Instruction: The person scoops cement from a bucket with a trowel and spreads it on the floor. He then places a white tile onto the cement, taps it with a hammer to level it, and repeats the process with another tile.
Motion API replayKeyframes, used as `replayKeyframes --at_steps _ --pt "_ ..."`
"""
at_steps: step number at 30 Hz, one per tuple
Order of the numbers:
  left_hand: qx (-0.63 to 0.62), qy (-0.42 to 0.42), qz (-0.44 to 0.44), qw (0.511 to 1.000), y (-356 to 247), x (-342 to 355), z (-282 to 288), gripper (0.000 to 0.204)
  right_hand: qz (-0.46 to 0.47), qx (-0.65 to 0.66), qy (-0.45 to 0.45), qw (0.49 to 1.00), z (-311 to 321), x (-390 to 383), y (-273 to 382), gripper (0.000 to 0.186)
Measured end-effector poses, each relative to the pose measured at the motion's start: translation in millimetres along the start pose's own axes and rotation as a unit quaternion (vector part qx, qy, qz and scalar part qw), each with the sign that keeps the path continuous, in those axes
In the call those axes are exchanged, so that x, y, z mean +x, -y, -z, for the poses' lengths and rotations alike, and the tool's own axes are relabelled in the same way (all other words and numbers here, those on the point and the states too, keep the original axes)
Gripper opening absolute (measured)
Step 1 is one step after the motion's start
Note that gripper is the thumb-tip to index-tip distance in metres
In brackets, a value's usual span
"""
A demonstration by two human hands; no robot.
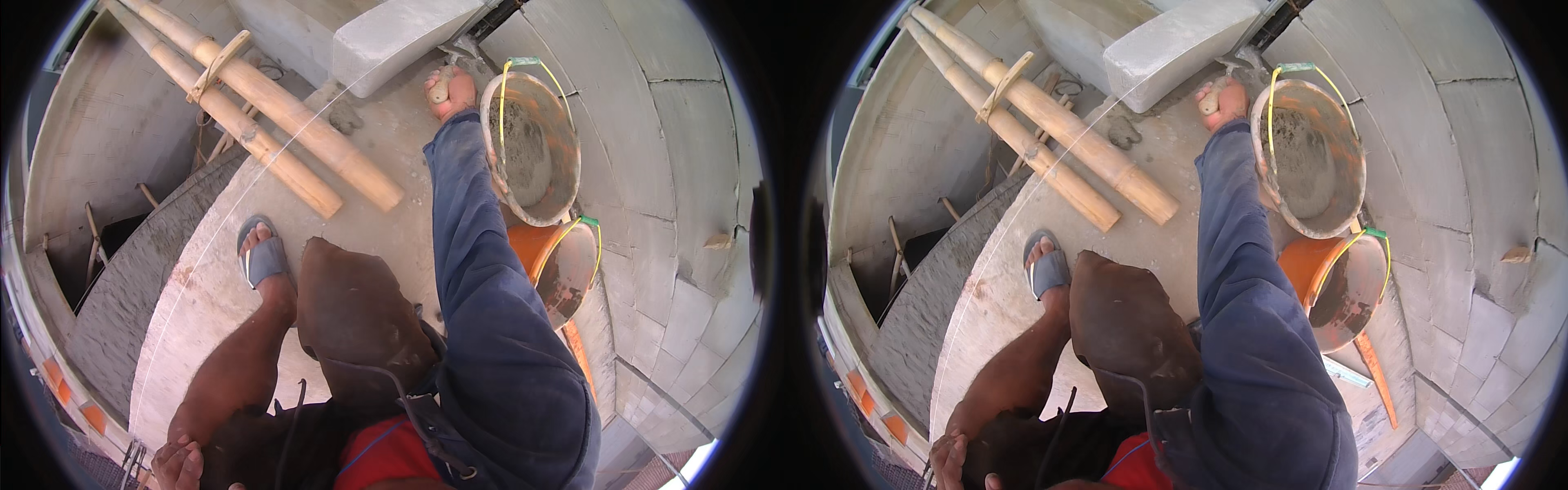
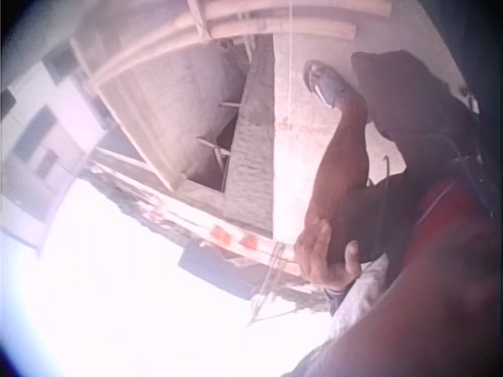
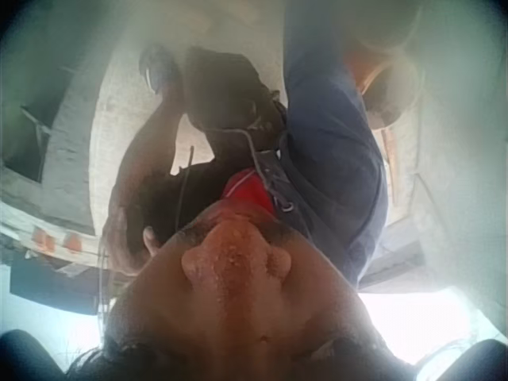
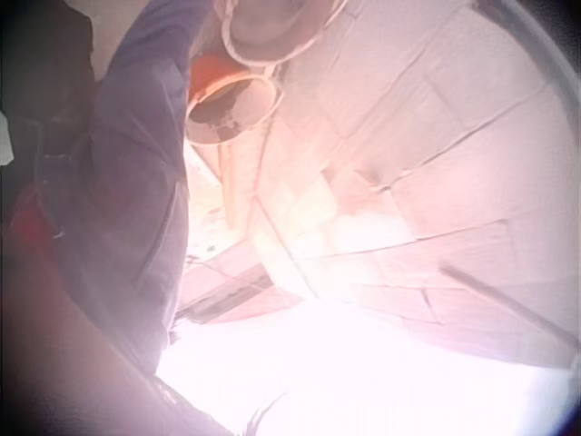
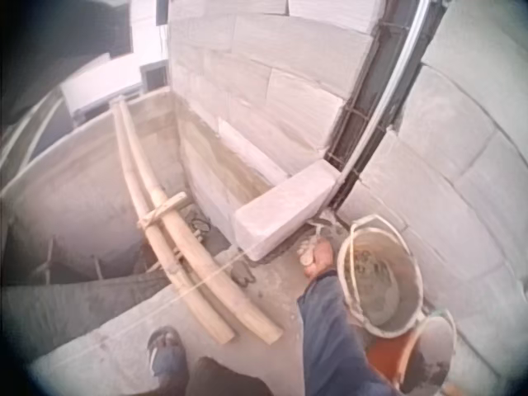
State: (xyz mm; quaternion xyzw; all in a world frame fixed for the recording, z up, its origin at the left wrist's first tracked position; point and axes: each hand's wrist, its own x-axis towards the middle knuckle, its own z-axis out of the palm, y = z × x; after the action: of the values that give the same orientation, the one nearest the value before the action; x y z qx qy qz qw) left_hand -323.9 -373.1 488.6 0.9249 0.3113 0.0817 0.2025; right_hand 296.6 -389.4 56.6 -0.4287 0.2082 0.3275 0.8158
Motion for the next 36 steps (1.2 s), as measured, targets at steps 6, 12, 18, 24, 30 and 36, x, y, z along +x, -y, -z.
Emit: replayKeyframes --at_steps 6,12,18,24,30,36 --pt "0.011 0.039 0.018 0.999 -2.1 2.8 6.6 0.045 -0.044 0.027 0.032 0.998 10.7 33.2 2.3 0.016" --pt "0.005 0.028 0.048 0.998 -3.6 -4.4 4.7 0.044 -0.105 -0.032 0.044 0.993 35.7 20.0 -8.7 0.017" --pt "0.017 0.052 0.033 0.998 -8.0 11.2 11.1 0.045 -0.144 -0.040 -0.028 0.988 26.4 -56.9 -64.7 0.022" --pt "0.005 0.020 0.011 1.000 -10.3 18.2 4.4 0.047 -0.141 -0.148 -0.068 0.977 17.2 -157.1 -90.2 0.028" --pt "-0.009 0.005 -0.016 1.000 -5.7 18.3 1.3 0.046 -0.116 -0.169 -0.005 0.979 50.0 -182.0 -80.0 0.029" --pt "-0.030 -0.007 -0.022 0.999 -4.0 11.4 -2.1 0.046 -0.084 -0.177 -0.038 0.980 11.0 -106.0 -58.6 0.028"
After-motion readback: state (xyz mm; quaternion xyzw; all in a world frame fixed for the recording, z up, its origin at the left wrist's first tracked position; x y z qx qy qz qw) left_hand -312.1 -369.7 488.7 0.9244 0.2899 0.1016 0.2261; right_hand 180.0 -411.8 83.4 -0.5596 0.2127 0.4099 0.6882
